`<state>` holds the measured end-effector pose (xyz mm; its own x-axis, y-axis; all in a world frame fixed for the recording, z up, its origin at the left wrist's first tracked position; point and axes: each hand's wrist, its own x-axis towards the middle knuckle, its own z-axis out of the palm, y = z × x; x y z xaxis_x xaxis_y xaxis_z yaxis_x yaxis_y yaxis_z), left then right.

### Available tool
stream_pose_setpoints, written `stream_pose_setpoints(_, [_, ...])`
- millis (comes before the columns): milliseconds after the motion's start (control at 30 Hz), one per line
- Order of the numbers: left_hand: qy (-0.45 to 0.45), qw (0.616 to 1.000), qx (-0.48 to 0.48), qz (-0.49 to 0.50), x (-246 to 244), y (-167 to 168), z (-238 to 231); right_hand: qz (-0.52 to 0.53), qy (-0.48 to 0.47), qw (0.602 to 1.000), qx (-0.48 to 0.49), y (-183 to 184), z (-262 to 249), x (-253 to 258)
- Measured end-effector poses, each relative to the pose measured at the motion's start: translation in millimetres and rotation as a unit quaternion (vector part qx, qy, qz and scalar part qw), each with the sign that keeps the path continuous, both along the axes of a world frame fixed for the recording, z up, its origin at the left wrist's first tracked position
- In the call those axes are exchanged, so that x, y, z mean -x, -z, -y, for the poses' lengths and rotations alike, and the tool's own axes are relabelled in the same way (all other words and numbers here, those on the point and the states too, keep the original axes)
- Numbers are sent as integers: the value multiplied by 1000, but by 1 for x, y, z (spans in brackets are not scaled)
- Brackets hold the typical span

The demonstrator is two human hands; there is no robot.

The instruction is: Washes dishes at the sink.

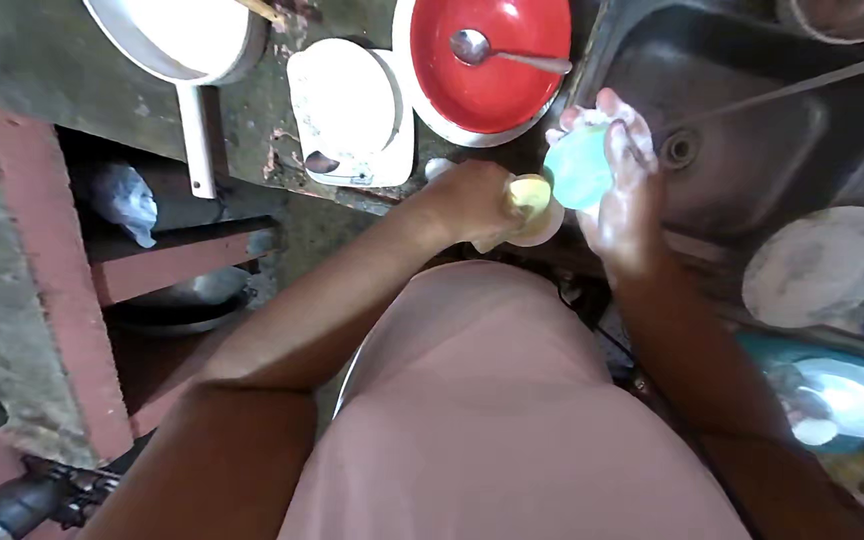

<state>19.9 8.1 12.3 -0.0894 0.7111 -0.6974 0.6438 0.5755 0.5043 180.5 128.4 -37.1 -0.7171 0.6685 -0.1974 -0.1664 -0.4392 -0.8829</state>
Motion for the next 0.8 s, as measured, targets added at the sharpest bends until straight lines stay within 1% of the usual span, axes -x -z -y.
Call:
stream_pose_setpoints(67, [12,1000,14,7,2,-3,-4,8,-45,997,-55,-4,14,6])
stream_pose_setpoints(133, [-3,1000,7,24,4,-2,-5,31,-97,984,-145,-6,29,11])
stream_pose_setpoints(200, [-26,998,-11,53,9,-1,-4,54,-126,957,-257,-4,39,13])
stream_pose_setpoints(267, [-64,993,-40,92,16,4,1,77,-125,928,-343,3,43,12])
stream_pose_setpoints(333, [-97,984,-71,128,24,14,8,82,-123,907,-395,10,44,7])
stream_pose_setpoints(400, [-115,979,-87,143,30,16,14,102,-126,887,-433,10,46,3])
stream_pose_setpoints(467, [-130,972,-125,150,36,21,21,161,-131,865,-457,7,49,-1])
stream_pose_setpoints(567, [-172,953,-182,172,48,28,30,241,-164,841,-456,5,51,-7])
stream_pose_setpoints(600, [-193,944,-197,182,54,28,32,259,-180,837,-446,5,51,-9])
stream_pose_setpoints(633, [-214,936,-208,189,59,29,34,266,-190,842,-428,6,50,-11])
stream_pose_setpoints(667, [-231,928,-220,190,65,31,36,269,-189,855,-401,8,48,-14])
stream_pose_setpoints(700, [-242,924,-232,185,70,34,38,267,-168,879,-359,10,46,-17])
stream_pose_setpoints(767, [-238,929,-236,157,81,38,45,238,-86,936,-244,15,42,-24])
stream_pose_setpoints(800, [-231,934,-237,139,86,41,49,220,-38,958,-182,15,40,-27])
